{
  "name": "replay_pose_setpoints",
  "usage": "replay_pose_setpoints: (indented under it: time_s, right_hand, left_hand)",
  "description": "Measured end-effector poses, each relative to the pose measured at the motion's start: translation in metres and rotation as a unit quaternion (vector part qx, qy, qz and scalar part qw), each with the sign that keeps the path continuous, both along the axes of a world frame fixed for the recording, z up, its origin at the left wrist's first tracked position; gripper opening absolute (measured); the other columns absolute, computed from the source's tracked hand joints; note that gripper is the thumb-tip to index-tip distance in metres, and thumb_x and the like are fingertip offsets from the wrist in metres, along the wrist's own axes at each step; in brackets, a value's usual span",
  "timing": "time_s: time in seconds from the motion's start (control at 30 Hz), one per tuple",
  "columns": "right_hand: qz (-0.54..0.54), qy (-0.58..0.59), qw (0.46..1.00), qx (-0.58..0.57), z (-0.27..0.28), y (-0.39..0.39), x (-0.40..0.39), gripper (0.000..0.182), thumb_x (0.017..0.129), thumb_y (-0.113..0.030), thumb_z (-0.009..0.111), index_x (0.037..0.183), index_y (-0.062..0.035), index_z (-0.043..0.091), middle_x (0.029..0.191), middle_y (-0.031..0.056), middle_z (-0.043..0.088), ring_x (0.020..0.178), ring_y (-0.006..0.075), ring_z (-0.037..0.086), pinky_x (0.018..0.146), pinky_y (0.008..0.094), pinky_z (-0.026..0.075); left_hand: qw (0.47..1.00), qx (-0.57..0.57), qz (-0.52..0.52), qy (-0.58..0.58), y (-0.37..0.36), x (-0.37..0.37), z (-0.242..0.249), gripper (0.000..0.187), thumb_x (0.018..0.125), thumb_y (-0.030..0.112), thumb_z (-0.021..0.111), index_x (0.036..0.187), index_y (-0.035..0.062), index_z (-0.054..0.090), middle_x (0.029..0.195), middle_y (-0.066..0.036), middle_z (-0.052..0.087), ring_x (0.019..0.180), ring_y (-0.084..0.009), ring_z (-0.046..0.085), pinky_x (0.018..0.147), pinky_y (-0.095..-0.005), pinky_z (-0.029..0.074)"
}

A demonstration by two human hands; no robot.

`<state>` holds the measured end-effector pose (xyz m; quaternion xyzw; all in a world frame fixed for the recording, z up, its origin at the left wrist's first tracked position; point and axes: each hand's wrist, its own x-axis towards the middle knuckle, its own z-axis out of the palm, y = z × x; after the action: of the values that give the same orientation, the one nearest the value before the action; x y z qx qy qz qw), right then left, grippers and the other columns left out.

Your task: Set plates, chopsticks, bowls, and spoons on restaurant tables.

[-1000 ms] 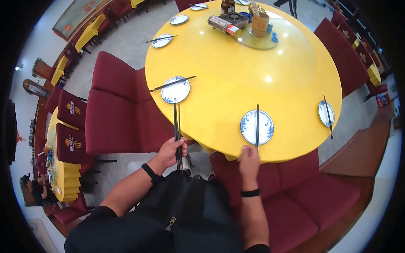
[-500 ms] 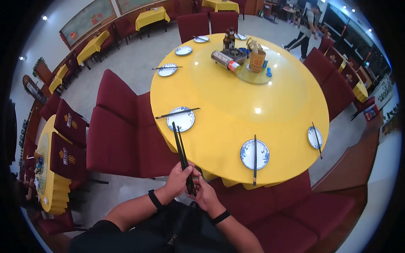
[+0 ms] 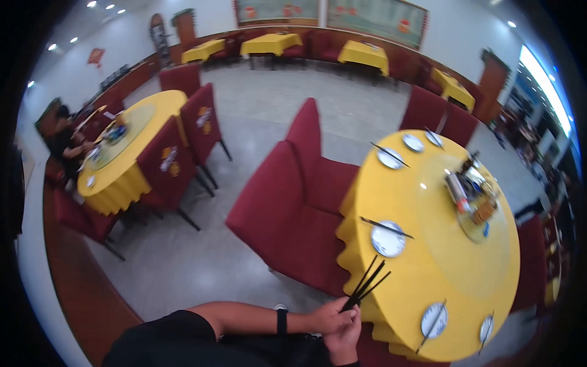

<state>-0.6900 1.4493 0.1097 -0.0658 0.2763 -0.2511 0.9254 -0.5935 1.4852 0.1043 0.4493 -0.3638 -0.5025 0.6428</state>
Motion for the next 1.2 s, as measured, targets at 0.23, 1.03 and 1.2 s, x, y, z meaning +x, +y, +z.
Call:
replay_pose_setpoints:
  time_s: [0.23, 1.03, 1.2]
  right_hand:
    - [0.212, -0.001, 0.975, -0.062, -0.024, 0.005, 0.034, 0.050, 0.099, -0.053, 0.035, 0.127, -0.0143, 0.049, 0.123, 0.0047, 0.056, 0.115, 0.0245, 0.053, 0.097, 0.0424, 0.043]
    - [0.378, 0.037, 0.685, -0.621, 0.014, 0.098, 0.236, 0.029, 0.090, -0.013, 0.055, 0.114, 0.0034, 0.055, 0.092, 0.0136, 0.064, 0.087, 0.0237, 0.063, 0.077, 0.0360, 0.049]
    - [0.398, 0.096, 0.649, -0.641, 0.033, 0.138, 0.323, 0.031, 0.091, -0.014, 0.056, 0.117, 0.0012, 0.053, 0.100, 0.0194, 0.064, 0.090, 0.0293, 0.064, 0.078, 0.0385, 0.049]
  left_hand:
    - [0.967, 0.065, 0.232, -0.084, 0.029, 0.043, 0.006, 0.023, 0.100, 0.025, 0.050, 0.112, 0.0052, 0.051, 0.086, -0.005, 0.058, 0.079, -0.0133, 0.058, 0.072, -0.0300, 0.049]
    - [0.982, 0.077, 0.170, 0.032, 0.171, 0.227, 0.006, 0.027, 0.099, 0.023, 0.051, 0.097, -0.0007, 0.062, 0.099, -0.012, 0.067, 0.090, -0.0173, 0.062, 0.086, -0.0354, 0.050]
    - [0.975, 0.104, 0.183, 0.064, 0.223, 0.326, 0.008, 0.045, 0.102, 0.038, 0.044, 0.097, -0.0026, 0.064, 0.099, -0.013, 0.067, 0.094, -0.0190, 0.063, 0.086, -0.0338, 0.050]
